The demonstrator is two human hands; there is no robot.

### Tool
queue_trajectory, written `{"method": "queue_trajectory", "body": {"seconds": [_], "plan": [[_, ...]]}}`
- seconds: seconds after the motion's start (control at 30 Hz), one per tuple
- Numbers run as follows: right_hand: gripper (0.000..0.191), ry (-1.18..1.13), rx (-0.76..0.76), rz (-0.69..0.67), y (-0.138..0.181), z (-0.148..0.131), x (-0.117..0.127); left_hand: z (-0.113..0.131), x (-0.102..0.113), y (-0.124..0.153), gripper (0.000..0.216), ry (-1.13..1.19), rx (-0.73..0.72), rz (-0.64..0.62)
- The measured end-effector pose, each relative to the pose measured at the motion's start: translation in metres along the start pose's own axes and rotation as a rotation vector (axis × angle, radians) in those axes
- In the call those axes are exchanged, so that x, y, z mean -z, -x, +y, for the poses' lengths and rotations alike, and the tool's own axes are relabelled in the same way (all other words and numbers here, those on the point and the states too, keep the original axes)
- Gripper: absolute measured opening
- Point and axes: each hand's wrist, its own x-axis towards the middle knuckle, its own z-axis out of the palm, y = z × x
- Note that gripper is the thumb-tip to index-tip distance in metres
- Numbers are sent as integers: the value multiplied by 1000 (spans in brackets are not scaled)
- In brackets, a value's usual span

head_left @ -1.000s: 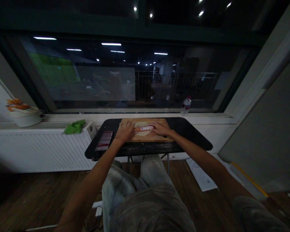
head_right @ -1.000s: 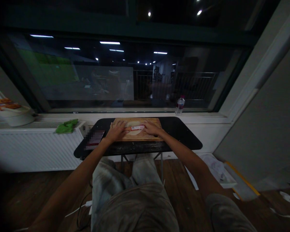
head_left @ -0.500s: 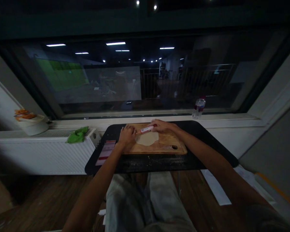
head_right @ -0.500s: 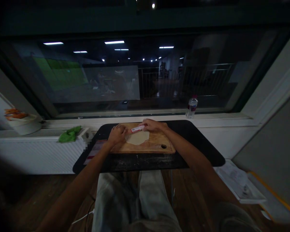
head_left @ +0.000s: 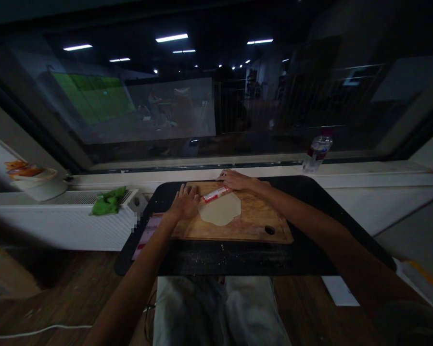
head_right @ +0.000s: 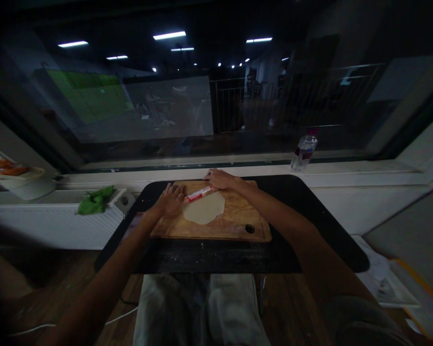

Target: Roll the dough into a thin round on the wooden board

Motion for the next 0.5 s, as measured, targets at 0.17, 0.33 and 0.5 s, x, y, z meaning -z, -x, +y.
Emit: {"method": "queue_trajectory", "body": {"seconds": [0.17, 0.33, 0.5], "plan": [[54, 11, -168, -32, -2, -4, -10, 2, 1, 2, 41, -43, -78, -3], [59, -48, -199, -70, 1, -6, -10, 14, 4, 15, 43, -6, -6, 32], [58, -50, -187, -54, 12, -8, -17, 31, 3, 33, 51, 38, -17, 39]]}}
